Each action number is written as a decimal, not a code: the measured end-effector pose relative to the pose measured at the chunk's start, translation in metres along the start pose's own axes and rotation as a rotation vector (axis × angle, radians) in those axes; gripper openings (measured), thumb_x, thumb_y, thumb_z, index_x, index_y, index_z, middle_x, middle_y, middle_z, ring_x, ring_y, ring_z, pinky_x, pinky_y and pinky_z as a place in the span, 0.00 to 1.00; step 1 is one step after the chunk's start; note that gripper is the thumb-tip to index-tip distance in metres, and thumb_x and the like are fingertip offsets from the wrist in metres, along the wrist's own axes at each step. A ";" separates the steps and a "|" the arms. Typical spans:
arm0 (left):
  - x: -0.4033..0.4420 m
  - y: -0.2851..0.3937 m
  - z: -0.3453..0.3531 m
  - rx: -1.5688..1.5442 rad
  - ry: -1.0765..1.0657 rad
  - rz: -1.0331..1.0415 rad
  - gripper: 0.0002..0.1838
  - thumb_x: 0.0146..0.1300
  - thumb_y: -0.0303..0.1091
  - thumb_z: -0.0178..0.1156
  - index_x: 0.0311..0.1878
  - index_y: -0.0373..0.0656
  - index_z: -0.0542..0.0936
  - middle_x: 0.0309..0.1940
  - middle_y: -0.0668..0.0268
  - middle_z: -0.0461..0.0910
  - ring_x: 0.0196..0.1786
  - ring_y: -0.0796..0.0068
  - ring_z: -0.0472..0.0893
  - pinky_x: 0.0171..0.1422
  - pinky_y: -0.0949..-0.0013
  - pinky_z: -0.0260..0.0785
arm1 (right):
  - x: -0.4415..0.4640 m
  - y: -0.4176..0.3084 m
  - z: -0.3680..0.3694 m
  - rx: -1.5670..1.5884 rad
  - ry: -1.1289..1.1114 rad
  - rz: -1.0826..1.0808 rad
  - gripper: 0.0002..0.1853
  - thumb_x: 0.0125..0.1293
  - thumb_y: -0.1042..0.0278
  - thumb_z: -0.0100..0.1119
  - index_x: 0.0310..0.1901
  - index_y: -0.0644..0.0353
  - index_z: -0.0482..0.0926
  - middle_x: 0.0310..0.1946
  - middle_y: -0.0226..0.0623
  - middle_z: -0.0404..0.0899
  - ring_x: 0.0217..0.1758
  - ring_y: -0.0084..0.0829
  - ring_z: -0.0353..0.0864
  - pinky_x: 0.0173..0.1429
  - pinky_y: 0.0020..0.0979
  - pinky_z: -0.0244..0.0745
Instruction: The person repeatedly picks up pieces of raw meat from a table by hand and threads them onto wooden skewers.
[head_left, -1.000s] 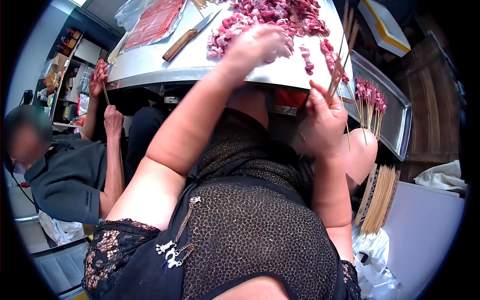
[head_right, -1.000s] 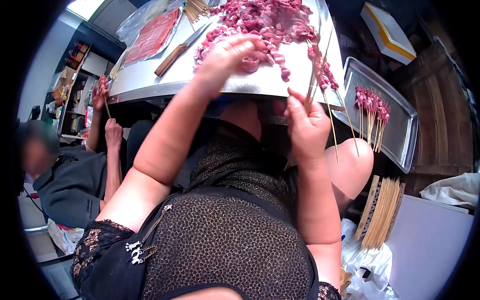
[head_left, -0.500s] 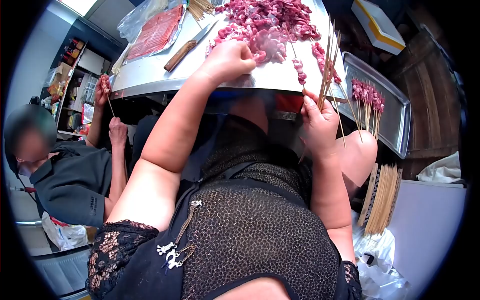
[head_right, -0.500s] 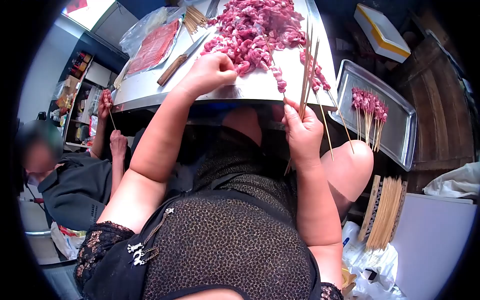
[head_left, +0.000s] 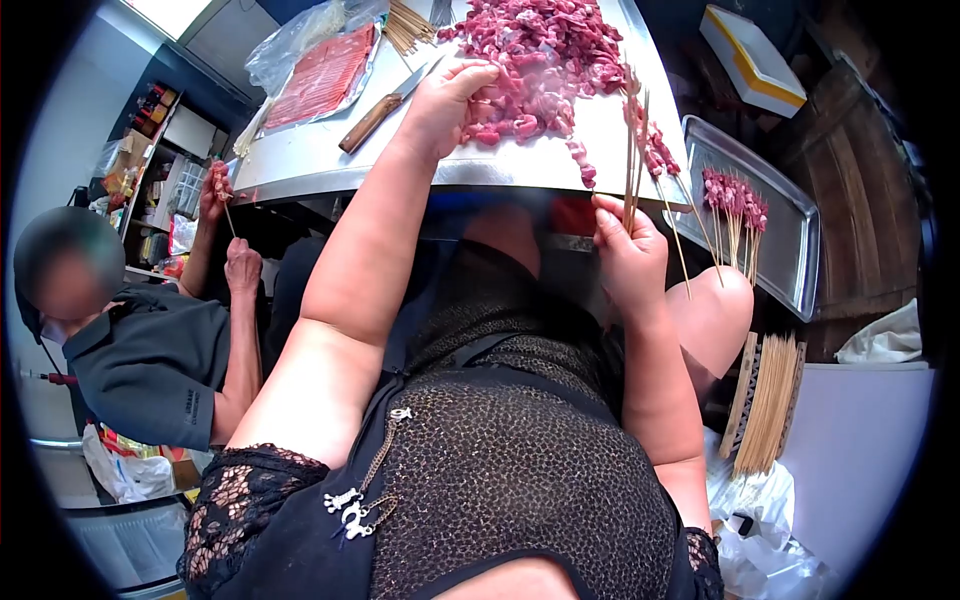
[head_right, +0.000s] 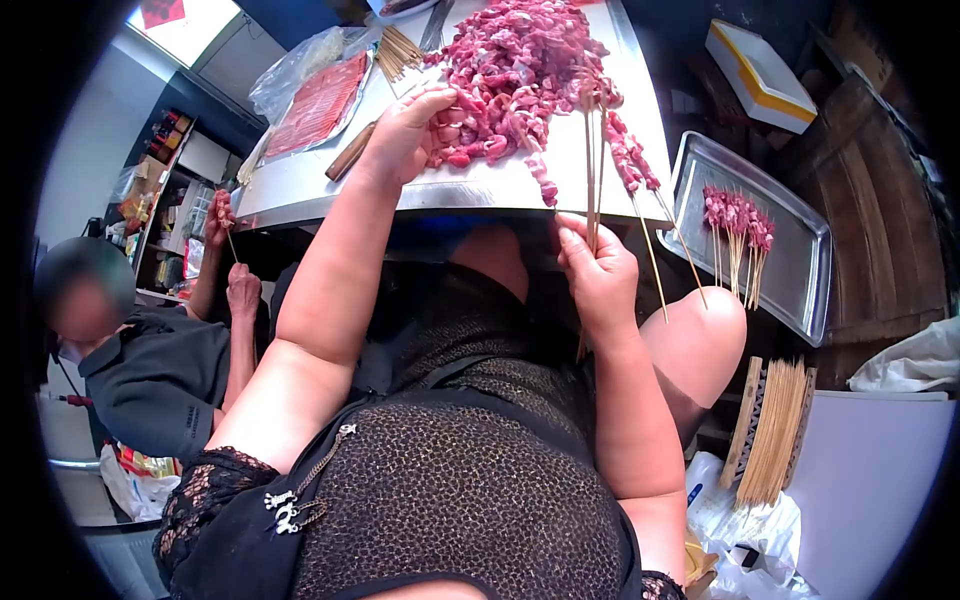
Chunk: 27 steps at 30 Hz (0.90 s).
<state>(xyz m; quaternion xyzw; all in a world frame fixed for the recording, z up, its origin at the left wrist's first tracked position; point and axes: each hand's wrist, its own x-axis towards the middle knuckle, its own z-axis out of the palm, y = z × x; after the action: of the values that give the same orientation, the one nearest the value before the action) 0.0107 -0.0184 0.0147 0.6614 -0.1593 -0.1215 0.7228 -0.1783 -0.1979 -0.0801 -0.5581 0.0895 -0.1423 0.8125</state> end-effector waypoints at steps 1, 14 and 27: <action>-0.004 0.001 0.003 -0.094 -0.016 -0.033 0.08 0.63 0.32 0.57 0.41 0.38 0.79 0.35 0.61 0.81 0.35 0.75 0.81 0.39 0.74 0.76 | -0.002 0.000 0.002 -0.017 -0.018 0.000 0.11 0.66 0.72 0.56 0.48 0.63 0.80 0.25 0.22 0.74 0.24 0.11 0.68 0.27 0.14 0.61; -0.002 -0.023 0.009 -0.239 0.015 -0.088 0.13 0.62 0.23 0.53 0.51 0.37 0.74 0.43 0.59 0.80 0.43 0.69 0.82 0.45 0.68 0.79 | -0.001 0.005 0.004 -0.294 0.019 0.020 0.10 0.65 0.71 0.57 0.46 0.63 0.81 0.26 0.23 0.76 0.26 0.13 0.70 0.32 0.18 0.68; -0.008 0.000 -0.008 0.262 -0.043 0.072 0.28 0.59 0.20 0.58 0.64 0.38 0.65 0.45 0.60 0.79 0.40 0.80 0.79 0.45 0.78 0.76 | 0.004 0.009 -0.002 -0.162 0.074 0.001 0.11 0.66 0.71 0.56 0.48 0.64 0.79 0.27 0.23 0.76 0.26 0.13 0.70 0.32 0.17 0.67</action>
<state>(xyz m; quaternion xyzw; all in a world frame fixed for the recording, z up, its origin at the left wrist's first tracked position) 0.0068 -0.0082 0.0133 0.7412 -0.2130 -0.0878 0.6305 -0.1735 -0.1978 -0.0893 -0.6165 0.1308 -0.1549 0.7608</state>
